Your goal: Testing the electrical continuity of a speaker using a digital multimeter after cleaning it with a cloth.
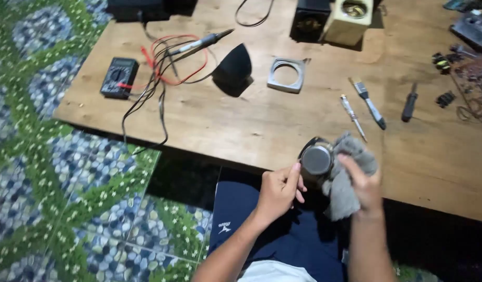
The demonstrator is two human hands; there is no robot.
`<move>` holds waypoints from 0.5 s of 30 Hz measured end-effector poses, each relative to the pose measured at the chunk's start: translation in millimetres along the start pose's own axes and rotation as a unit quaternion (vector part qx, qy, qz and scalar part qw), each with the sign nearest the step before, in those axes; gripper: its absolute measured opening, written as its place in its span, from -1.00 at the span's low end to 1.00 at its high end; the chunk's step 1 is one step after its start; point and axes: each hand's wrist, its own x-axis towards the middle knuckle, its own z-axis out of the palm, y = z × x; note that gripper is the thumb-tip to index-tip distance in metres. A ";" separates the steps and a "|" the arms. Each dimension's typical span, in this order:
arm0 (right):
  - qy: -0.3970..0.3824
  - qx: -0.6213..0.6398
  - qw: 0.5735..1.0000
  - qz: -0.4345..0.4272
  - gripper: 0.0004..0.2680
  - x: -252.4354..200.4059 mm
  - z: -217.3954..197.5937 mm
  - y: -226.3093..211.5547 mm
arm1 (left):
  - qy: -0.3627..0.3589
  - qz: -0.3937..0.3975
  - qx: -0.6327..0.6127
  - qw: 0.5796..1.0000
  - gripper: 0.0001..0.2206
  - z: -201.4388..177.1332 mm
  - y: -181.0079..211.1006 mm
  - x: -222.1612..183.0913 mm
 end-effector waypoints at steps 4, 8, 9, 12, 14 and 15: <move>-0.068 -0.035 0.997 -0.007 -0.78 36.9 17.8 -19.0 | -0.013 0.041 0.101 0.994 -0.58 -17.1 -8.7 -2.5; -0.083 -0.159 0.984 0.011 -0.80 68.3 6.4 -18.1 | 0.048 0.140 0.156 0.977 -0.60 -42.8 3.6 -10.6; -0.104 -0.201 0.974 0.022 -0.84 72.2 0.8 -19.6 | 0.065 0.164 0.173 0.969 -0.59 -50.7 6.6 -13.1; -0.082 -0.334 0.939 -0.008 -0.86 73.7 1.0 -25.2 | 0.165 0.235 0.264 0.920 -0.65 -79.9 -1.4 -9.8; -0.079 -0.339 0.937 0.010 -0.85 64.8 9.0 -46.1 | 0.233 0.249 0.313 0.887 -0.77 -103.2 -1.5 -2.3; -0.074 -0.343 0.936 0.029 -0.83 60.4 13.2 -56.6 | 0.295 0.261 0.360 0.846 -0.88 -114.9 -1.7 1.0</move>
